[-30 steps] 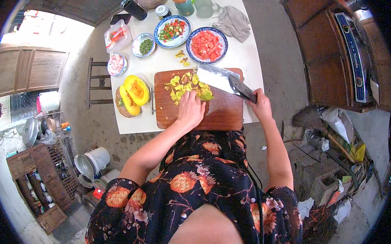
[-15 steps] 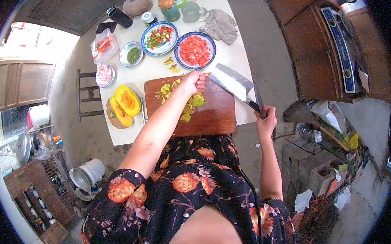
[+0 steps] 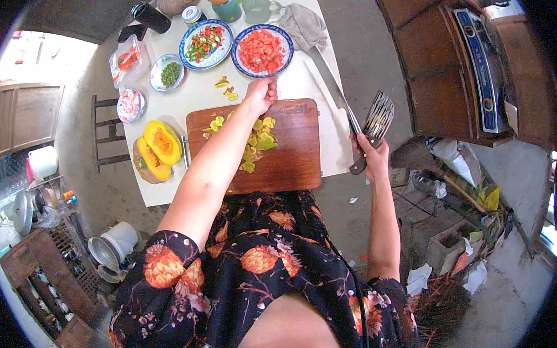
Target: The person peels a yellow squash using a fork on a wooden cutting board. They scrape the skin off in strips, rotate the squash, and gather the peels on the board. A second person briefly assists by holding the squash steady.
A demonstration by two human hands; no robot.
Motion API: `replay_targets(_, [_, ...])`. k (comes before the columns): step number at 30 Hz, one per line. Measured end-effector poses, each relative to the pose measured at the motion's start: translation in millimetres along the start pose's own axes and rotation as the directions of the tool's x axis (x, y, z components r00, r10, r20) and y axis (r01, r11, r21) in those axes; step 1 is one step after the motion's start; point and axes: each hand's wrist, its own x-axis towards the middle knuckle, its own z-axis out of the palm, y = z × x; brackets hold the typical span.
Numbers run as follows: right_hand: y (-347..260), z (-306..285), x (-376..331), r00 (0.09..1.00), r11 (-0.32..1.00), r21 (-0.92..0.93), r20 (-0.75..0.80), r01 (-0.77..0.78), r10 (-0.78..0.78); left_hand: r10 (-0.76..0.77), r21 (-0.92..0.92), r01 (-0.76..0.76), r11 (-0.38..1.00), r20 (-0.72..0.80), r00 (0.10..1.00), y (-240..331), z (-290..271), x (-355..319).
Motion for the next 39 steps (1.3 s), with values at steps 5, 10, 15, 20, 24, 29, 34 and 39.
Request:
replay_targets(5, [0,-7,-14,0.999,0.999,0.007,0.032,-0.045,0.044,0.102,0.332,-0.092,0.939,-0.011,0.995,-11,9,-13])
replay_targets(10, [10,0,-14,0.91,0.798,-0.547,-0.147,0.252,-0.388,0.239,0.424,-0.208,0.881,-0.02,0.971,-47,-3,-56])
replay_targets(15, [35,7,9,0.797,0.613,-0.724,-0.148,0.315,-0.585,0.254,0.428,-0.221,0.876,-0.021,0.967,-57,-29,-99])
replay_targets(20, [50,20,45,0.776,0.577,-0.735,-0.113,0.355,-0.621,0.253,0.454,-0.208,0.867,-0.04,0.967,-54,-61,-134])
replay_targets(24, [56,34,61,0.841,0.606,-0.723,-0.065,0.331,-0.537,0.394,0.52,-0.319,0.792,-0.038,0.918,-35,-87,-136])
replay_targets(29, [62,45,59,0.867,0.519,-0.789,0.033,0.328,-0.497,0.764,0.932,-0.362,-0.002,0.235,0.601,29,-122,-72])
replay_targets(34, [64,41,54,0.86,0.552,-0.772,-0.011,0.317,-0.51,0.727,0.92,-0.146,-0.362,0.377,0.574,49,-85,-43])
replay_targets(39, [43,62,22,0.818,0.561,-0.782,-0.119,0.272,-0.563,0.566,0.915,-0.126,-0.383,0.34,0.751,56,-92,-25])
